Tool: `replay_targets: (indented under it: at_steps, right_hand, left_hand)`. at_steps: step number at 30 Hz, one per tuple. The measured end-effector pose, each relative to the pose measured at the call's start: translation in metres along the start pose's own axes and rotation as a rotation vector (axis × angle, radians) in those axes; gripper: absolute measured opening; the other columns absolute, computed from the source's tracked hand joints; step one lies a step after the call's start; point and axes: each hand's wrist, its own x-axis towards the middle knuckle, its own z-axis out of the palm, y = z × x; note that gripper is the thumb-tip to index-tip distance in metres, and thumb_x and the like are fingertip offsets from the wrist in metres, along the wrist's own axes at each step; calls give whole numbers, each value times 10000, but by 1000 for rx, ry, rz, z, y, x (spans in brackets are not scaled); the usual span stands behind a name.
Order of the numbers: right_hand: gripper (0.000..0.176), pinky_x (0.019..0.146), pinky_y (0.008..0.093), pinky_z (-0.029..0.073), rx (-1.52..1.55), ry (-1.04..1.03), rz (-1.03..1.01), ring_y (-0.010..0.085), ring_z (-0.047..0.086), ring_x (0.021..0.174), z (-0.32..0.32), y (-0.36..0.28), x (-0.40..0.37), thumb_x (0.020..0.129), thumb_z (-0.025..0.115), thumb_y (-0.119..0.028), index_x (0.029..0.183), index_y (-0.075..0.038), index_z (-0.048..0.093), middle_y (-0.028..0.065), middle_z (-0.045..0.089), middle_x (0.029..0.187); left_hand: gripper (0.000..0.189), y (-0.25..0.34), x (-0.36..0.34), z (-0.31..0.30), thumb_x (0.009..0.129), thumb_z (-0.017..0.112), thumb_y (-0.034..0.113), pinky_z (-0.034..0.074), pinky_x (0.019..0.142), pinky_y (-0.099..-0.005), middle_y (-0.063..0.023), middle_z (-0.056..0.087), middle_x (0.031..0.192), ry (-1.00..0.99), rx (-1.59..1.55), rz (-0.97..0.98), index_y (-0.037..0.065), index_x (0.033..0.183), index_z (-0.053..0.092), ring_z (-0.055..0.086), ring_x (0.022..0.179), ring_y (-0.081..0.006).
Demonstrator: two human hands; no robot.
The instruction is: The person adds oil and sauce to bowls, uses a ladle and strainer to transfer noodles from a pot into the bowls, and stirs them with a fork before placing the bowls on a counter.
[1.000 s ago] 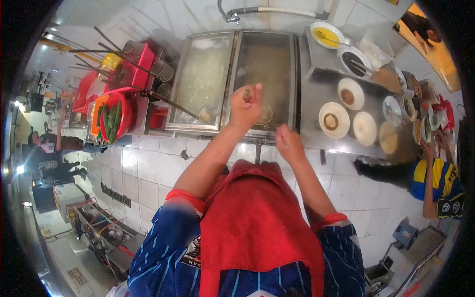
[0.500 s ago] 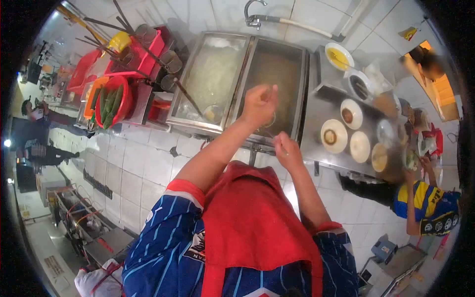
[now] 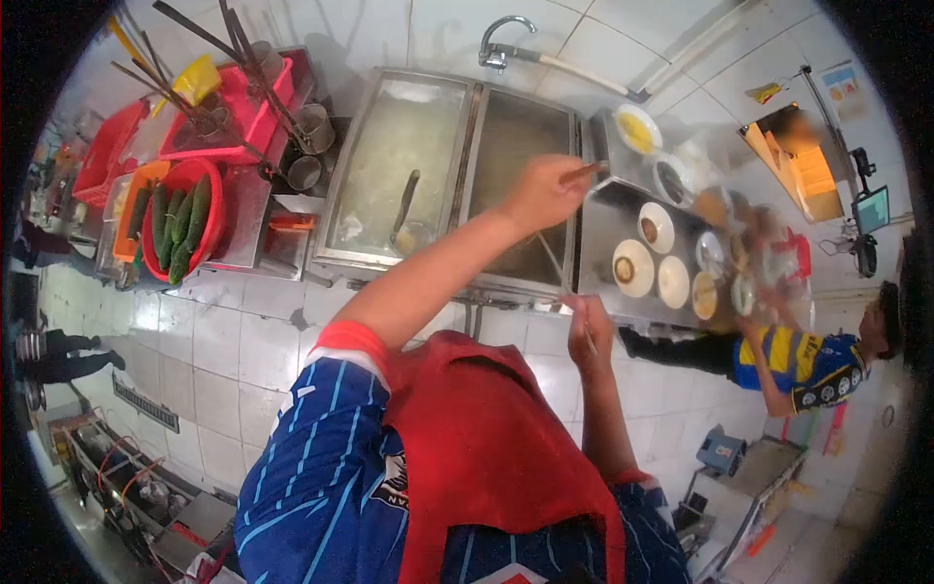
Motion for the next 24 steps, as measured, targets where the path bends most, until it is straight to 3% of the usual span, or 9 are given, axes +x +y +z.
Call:
replay_targets:
  at_steps: [3,6,9,13,15,18,20,22,24]
  right_hand:
    - [335,773,381,499,-97,94,-61,301,654,826,9,-10,-24,1008,451,-244,946,-27,699,172,683,881]
    - [311,800,424,500,-120,102,32,371,643,865,30,-32,-31,1003,430,-185,993,-61,715,183,677,914]
    - [237,853,368,509,-47,197,179,305,673,950,49,-47,-42,1019,417,-161,1042,3,586,183,698,1028]
    - [202,869,334,511,57,302,11,233,685,930,57,-69,-73,1024,419,-149,1030,20,530,168,709,1027]
    - [202,870,324,512,167,262,4,229,690,914,75,-85,-78,1018,432,-138,1021,14,564,174,703,1043]
    - [224,844,328,503,75,-152,213,230,662,922,111,-112,-52,1005,453,-173,1043,-37,626,140,698,1011]
    - [200,839,330,498,-44,-160,23,212,649,933,156,-95,-27,997,489,-189,1043,-59,633,122,688,970]
    - [207,898,402,470,-22,-89,3,252,630,932,198,-83,-7,978,533,-220,1016,-49,644,162,667,927]
    - [201,851,389,471,41,-112,47,230,612,887,213,-80,23,979,536,-231,1009,-55,628,131,648,894]
  left_hand:
    - [157,21,9,-15,806,670,29,434,533,-348,-116,539,632,-39,-57,195,15,719,540,480,530,-265]
    - [146,42,3,-22,730,688,-6,447,540,-379,-90,570,653,-109,-171,398,70,698,567,551,589,-302]
    - [176,45,-4,-25,725,706,49,449,550,-404,-64,551,653,-266,-215,549,115,679,550,585,630,-272]
    - [195,45,-13,-27,725,706,120,453,554,-396,-51,539,673,-304,-186,615,121,686,514,585,647,-260]
    - [222,49,-16,-29,722,693,164,468,559,-397,-38,546,701,-303,-167,699,114,695,479,596,657,-257]
    - [211,54,-14,-36,714,683,162,478,563,-386,-29,563,728,-288,-172,770,117,700,477,603,673,-247]
    - [215,54,-16,-40,714,681,162,479,564,-383,-28,563,730,-269,-206,773,115,700,472,605,679,-246]
    - [218,55,-16,-44,715,678,162,480,565,-380,-26,564,733,-261,-245,789,113,700,467,607,684,-244]
    - [217,58,-14,-50,719,673,146,480,564,-376,-28,565,737,-334,-237,785,108,698,460,605,686,-245]
